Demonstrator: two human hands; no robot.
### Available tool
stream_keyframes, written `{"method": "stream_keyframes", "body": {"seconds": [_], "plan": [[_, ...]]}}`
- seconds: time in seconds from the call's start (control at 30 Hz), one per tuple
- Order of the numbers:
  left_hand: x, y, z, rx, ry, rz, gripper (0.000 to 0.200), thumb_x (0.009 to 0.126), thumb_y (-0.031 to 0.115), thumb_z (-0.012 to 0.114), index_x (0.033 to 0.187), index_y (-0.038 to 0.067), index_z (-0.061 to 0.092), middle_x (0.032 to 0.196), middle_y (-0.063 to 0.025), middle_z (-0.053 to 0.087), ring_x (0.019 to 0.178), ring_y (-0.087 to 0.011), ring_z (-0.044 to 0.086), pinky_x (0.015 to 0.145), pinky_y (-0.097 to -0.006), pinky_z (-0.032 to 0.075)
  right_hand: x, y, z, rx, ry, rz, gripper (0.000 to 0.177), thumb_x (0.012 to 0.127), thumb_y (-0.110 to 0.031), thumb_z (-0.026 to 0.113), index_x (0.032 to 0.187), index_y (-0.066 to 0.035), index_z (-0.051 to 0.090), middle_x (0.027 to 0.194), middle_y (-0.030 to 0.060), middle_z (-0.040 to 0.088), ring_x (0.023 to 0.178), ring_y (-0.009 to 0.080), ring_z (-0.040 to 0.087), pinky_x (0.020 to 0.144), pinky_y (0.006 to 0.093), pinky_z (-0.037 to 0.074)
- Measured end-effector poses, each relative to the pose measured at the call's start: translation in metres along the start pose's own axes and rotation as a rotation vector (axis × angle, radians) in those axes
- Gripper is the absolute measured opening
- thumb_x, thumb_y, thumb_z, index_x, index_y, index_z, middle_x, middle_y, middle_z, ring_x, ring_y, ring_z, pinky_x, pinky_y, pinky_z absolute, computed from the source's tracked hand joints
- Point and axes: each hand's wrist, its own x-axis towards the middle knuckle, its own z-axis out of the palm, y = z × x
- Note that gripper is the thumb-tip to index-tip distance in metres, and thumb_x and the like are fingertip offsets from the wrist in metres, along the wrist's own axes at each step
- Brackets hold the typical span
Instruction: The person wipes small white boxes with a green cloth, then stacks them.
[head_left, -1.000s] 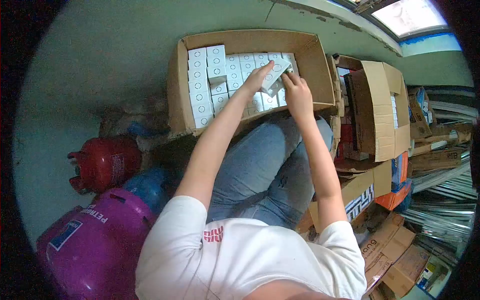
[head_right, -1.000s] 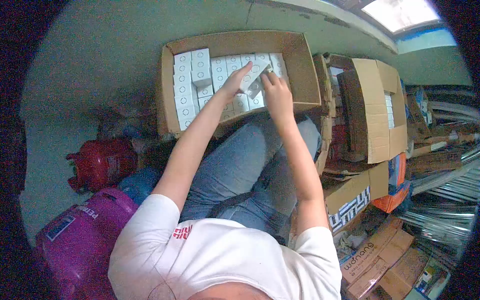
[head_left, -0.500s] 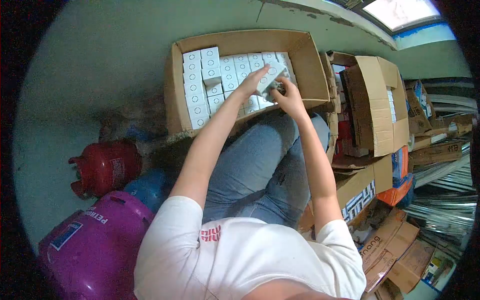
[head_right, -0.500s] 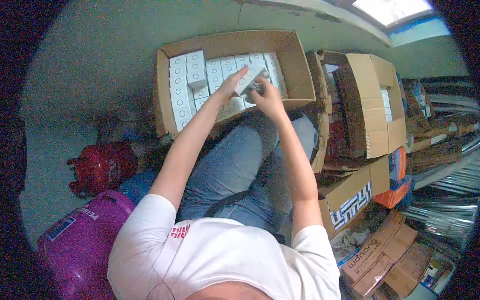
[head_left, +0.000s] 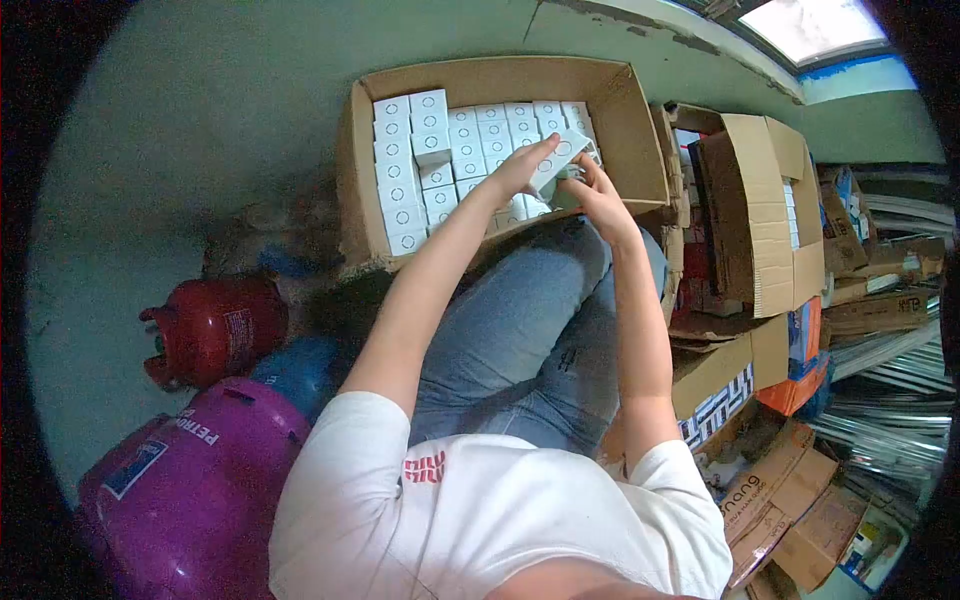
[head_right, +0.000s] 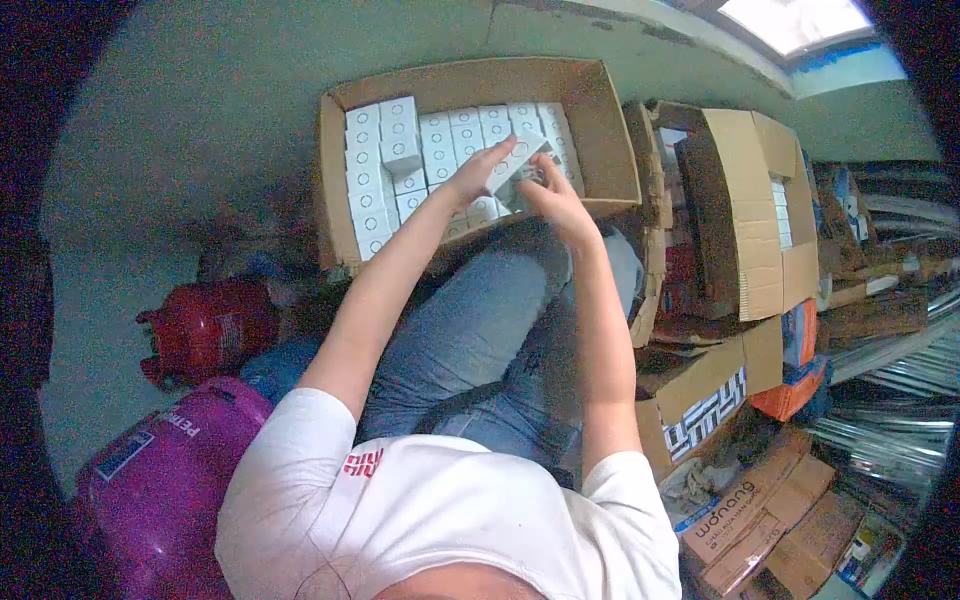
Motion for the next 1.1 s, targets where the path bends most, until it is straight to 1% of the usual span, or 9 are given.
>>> {"method": "stream_keyframes", "body": {"seconds": [0.13, 0.3, 0.43, 0.5, 0.57, 0.67, 0.77, 0.93, 1.1], "plan": [[-0.006, 0.009, 0.005, -0.048, -0.024, -0.026, 0.058, 0.092, 0.056, 0.042, 0.123, 0.008, 0.055, 0.107, -0.0054, 0.063, 0.090, -0.0153, 0.063, 0.074, -0.0296, 0.050, 0.005, 0.009, -0.008, 0.130, -0.060, -0.012, 0.035, 0.082, -0.014, 0.061, 0.115, -0.009, 0.050, 0.088, -0.0023, 0.053, 0.067, 0.0042, 0.045, 0.054, 0.0198, 0.034], [-0.011, 0.018, 0.007, -0.122, -0.061, -0.103, 0.061, 0.094, 0.058, 0.033, 0.128, 0.011, 0.050, 0.111, -0.0067, 0.063, 0.092, -0.0172, 0.064, 0.076, -0.0338, 0.053, -0.004, 0.004, 0.001, 0.222, 0.153, -0.030, 0.037, 0.082, -0.011, 0.062, 0.117, -0.008, 0.050, 0.086, -0.0017, 0.055, 0.063, 0.0043, 0.047, 0.053, 0.0188, 0.036], [-0.004, 0.010, 0.001, -0.266, 0.038, 0.079, 0.061, 0.095, 0.058, 0.028, 0.125, 0.011, 0.052, 0.113, -0.0082, 0.062, 0.094, -0.0197, 0.064, 0.078, -0.0383, 0.054, 0.000, 0.010, 0.023, 0.219, 0.386, -0.196, 0.040, 0.083, -0.010, 0.066, 0.119, -0.004, 0.050, 0.091, 0.0024, 0.061, 0.070, 0.0074, 0.056, 0.058, 0.0208, 0.044], [-0.006, 0.014, -0.002, -0.242, 0.059, 0.130, 0.061, 0.095, 0.058, 0.027, 0.123, 0.010, 0.053, 0.113, -0.0077, 0.062, 0.095, -0.0196, 0.064, 0.078, -0.0357, 0.054, -0.003, 0.002, 0.032, 0.076, 0.228, -0.294, 0.040, 0.082, -0.012, 0.067, 0.118, 0.000, 0.052, 0.093, 0.0056, 0.064, 0.078, 0.0107, 0.060, 0.063, 0.0224, 0.047], [0.000, 0.005, -0.004, -0.235, 0.100, 0.152, 0.057, 0.095, 0.057, 0.032, 0.121, 0.011, 0.055, 0.106, -0.0051, 0.064, 0.090, -0.0155, 0.063, 0.075, -0.0296, 0.052, 0.001, 0.000, 0.030, -0.185, 0.187, -0.133, 0.034, 0.080, -0.012, 0.067, 0.110, 0.001, 0.059, 0.087, 0.0055, 0.066, 0.077, 0.0103, 0.061, 0.065, 0.0241, 0.048], [0.001, 0.003, -0.001, -0.216, 0.107, 0.138, 0.054, 0.094, 0.056, 0.038, 0.118, 0.011, 0.057, 0.098, -0.0022, 0.063, 0.083, -0.0107, 0.062, 0.069, -0.0263, 0.051, 0.010, 0.002, 0.034, -0.272, 0.298, -0.309, 0.024, 0.077, -0.012, 0.066, 0.097, 0.002, 0.064, 0.079, 0.0070, 0.067, 0.073, 0.0101, 0.061, 0.066, 0.0266, 0.048], [0.004, -0.002, -0.003, -0.135, 0.027, 0.148, 0.060, 0.093, 0.058, 0.037, 0.127, 0.011, 0.052, 0.113, -0.0035, 0.061, 0.097, -0.0131, 0.061, 0.080, -0.0281, 0.049, 0.022, 0.006, 0.034, -0.259, 0.534, -0.409, 0.023, 0.076, -0.013, 0.067, 0.091, 0.003, 0.064, 0.077, 0.0089, 0.068, 0.071, 0.0113, 0.062, 0.067, 0.0291, 0.049], [0.002, -0.002, 0.002, -0.060, 0.023, 0.200, 0.058, 0.095, 0.054, 0.038, 0.128, 0.009, 0.051, 0.114, -0.0040, 0.060, 0.099, -0.0119, 0.059, 0.083, -0.0265, 0.046, 0.025, 0.005, 0.049, -0.244, 0.817, -0.403, 0.023, 0.073, -0.014, 0.067, 0.090, 0.001, 0.064, 0.074, 0.0156, 0.066, 0.068, 0.0210, 0.064, 0.066, 0.0347, 0.049], [0.003, -0.004, -0.004, -0.103, 0.208, 0.311, 0.056, 0.096, 0.051, 0.037, 0.127, 0.006, 0.051, 0.113, -0.0056, 0.060, 0.101, -0.0131, 0.057, 0.086, -0.0272, 0.044, 0.015, 0.018, 0.051, -0.393, 0.499, -0.384, 0.026, 0.072, -0.016, 0.070, 0.089, 0.002, 0.065, 0.071, 0.0131, 0.065, 0.064, 0.0164, 0.061, 0.063, 0.0315, 0.047]]}}
